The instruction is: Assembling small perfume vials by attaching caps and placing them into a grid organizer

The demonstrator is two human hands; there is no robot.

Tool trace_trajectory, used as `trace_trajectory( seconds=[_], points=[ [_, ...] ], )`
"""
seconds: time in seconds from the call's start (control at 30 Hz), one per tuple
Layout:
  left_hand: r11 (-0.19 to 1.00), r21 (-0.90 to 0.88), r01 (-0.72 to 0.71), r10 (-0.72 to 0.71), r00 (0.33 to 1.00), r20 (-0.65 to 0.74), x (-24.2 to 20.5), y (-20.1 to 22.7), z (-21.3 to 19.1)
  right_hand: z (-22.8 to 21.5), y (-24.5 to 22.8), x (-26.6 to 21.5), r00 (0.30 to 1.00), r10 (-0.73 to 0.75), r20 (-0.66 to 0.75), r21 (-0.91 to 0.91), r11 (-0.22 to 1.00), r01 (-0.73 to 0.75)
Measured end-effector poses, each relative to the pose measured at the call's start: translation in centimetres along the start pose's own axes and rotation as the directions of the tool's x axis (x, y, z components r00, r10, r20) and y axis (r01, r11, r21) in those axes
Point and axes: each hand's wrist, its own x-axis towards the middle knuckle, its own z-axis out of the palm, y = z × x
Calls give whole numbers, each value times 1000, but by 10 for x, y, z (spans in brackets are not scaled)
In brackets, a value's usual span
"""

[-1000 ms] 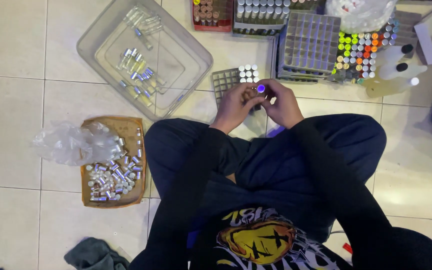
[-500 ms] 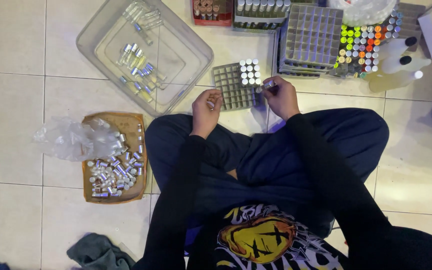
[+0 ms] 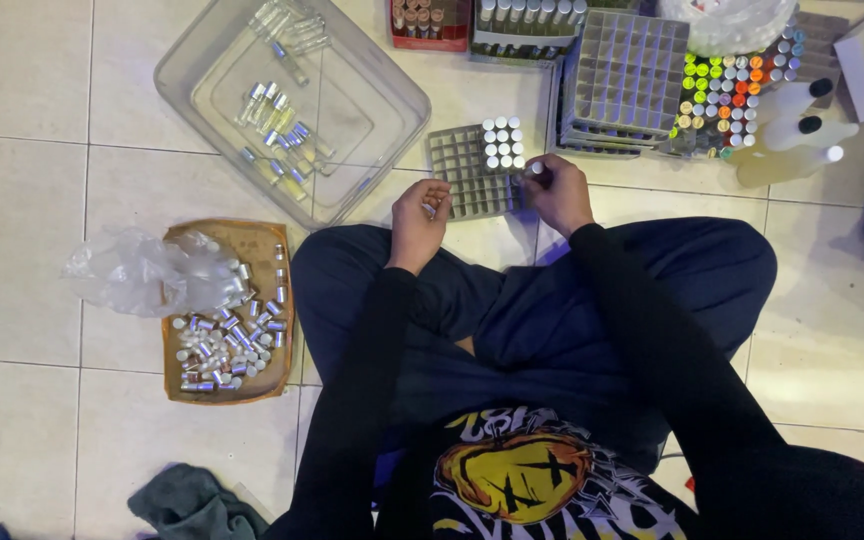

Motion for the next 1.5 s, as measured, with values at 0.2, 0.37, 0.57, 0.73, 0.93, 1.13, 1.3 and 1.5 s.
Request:
trace_trajectory(
  seconds=[0.2,0.37,0.57,0.73,0.93,1.13,1.3,1.5],
  points=[
    [1000,22,-8,8,1000,-4,-2,-1,1,-6,-15,-8,994,-110,-8,-33,993,110],
    [1000,16,-12,12,1000,-5,-1,-3,1,-2,-2,-6,994,-112,-8,-12,994,112],
    [999,-32,-5,4,1000,-28,3,18,-26,-12,-6,-11,993,-99,-61,10,995,100],
    [993,116,-27,37,996,-85,35,23,-114,-26,-90,-17,960,-228,-163,-81,973,217],
    [876,452,167,-67,971,-228,71,-57,-178,48,-195,47,874,-482,66,40,876,480],
    [733,605,311,-213,950,-230,95,-105,-174,188,-223,116,838,-395,377,59,913,404],
    [684,578,445,-347,896,-278,98,-91,-167,243,-225,131,833,-217,509,-80,952,296],
    [667,534,519,-351,852,-389,104,-131,-162,264,-227,128,844,-165,510,-114,960,257]
  ],
)
